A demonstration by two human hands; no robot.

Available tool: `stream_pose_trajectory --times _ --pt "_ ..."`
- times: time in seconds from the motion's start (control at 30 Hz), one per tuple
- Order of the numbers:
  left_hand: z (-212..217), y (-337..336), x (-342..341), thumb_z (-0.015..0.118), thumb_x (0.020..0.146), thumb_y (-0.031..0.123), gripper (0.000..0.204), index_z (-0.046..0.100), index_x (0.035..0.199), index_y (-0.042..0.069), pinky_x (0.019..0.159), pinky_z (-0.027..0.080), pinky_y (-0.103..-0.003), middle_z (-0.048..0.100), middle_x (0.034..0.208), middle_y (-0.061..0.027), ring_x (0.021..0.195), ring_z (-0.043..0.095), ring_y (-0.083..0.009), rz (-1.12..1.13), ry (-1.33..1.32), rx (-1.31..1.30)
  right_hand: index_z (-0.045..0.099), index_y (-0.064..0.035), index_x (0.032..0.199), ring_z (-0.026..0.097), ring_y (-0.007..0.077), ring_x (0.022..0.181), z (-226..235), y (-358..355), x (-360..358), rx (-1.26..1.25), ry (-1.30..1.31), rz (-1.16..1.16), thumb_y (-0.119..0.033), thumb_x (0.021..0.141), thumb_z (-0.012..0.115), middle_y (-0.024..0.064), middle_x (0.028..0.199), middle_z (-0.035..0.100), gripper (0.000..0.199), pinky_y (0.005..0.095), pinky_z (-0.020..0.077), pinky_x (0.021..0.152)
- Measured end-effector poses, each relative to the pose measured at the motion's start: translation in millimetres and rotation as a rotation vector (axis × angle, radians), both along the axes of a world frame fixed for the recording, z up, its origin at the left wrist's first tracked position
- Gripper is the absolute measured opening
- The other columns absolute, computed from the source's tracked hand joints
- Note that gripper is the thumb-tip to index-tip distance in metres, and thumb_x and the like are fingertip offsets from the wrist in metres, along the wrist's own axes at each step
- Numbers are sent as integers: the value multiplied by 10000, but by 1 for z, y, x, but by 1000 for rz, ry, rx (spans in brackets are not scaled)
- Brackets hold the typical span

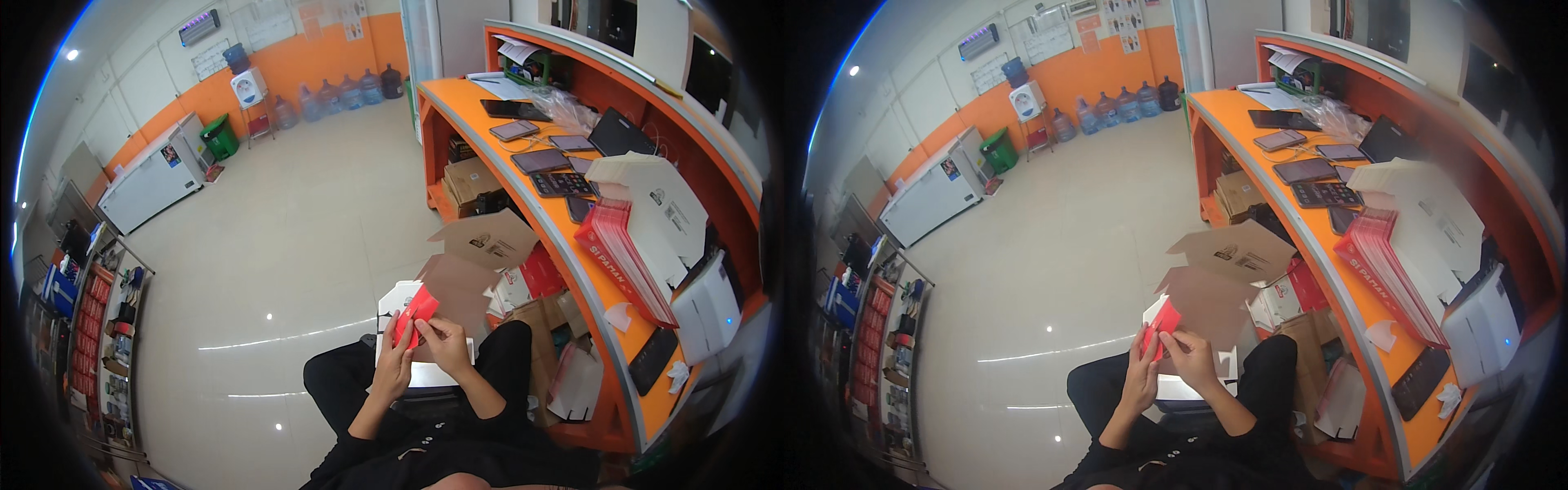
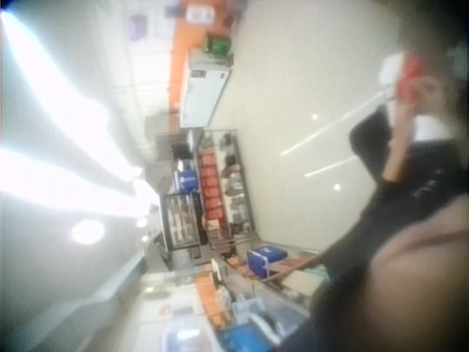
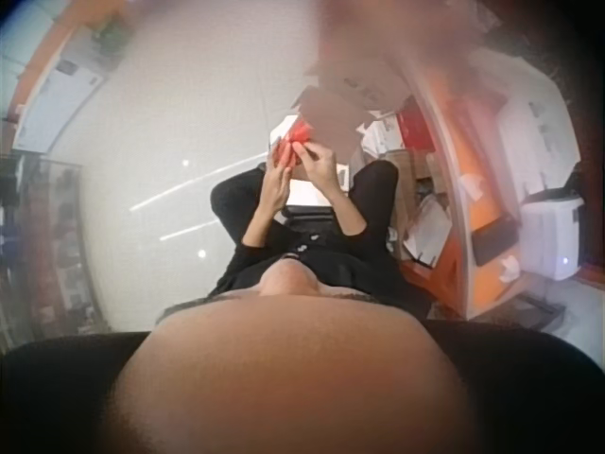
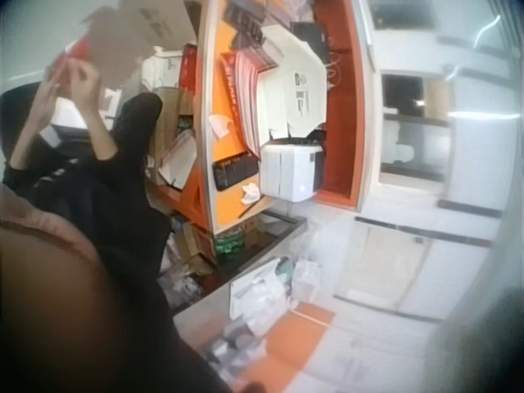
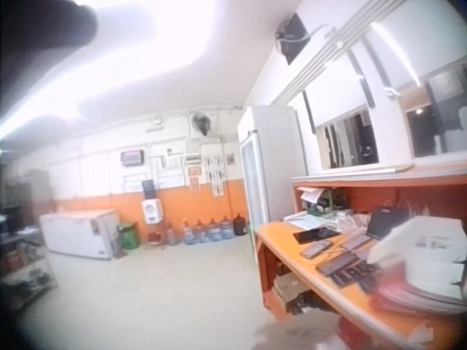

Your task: The person sits cross-legged and repeatedly folds red and white paper inserts into white cardboard boxes. They place each folded insert into a box, then set the box aside on the counter. The person continues this process for multiple boxes.

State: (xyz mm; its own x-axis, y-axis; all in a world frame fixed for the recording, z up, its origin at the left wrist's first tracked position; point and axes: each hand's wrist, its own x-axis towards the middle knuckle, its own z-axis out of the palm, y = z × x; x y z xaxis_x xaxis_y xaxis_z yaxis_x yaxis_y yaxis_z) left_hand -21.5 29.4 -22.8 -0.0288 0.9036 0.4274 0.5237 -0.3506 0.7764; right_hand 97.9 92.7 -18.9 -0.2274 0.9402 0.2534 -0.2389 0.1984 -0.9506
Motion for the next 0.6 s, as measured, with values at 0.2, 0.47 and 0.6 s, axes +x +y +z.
stream_pose_trajectory --times 0.2,0.47,0.6 --pt "-8 -1 2 397 965 212 457 377 1399 66 1063 257 -452 205 1463 -241 1310 294 -398 105 -111 118 646 56 840 566 85 644 6 -13 3 79 -139 57 -112 909 586 49 775 605 191 224 461 586" --pt "19 -5 -22 714 753 84 755 323 1398 39 1022 355 -362 381 1343 -154 1198 428 -232 -187 -581 -352 663 42 948 588 173 887 21 -2 26 102 -4 340 -288 956 467 100 986 634 384 319 435 814" --pt "18 -3 -22 767 700 81 705 422 1314 42 962 418 -344 488 1224 -116 1103 515 -244 -186 -335 -295 567 9 1146 584 221 998 0 14 43 -89 107 355 -503 976 245 123 1131 594 629 365 435 878"
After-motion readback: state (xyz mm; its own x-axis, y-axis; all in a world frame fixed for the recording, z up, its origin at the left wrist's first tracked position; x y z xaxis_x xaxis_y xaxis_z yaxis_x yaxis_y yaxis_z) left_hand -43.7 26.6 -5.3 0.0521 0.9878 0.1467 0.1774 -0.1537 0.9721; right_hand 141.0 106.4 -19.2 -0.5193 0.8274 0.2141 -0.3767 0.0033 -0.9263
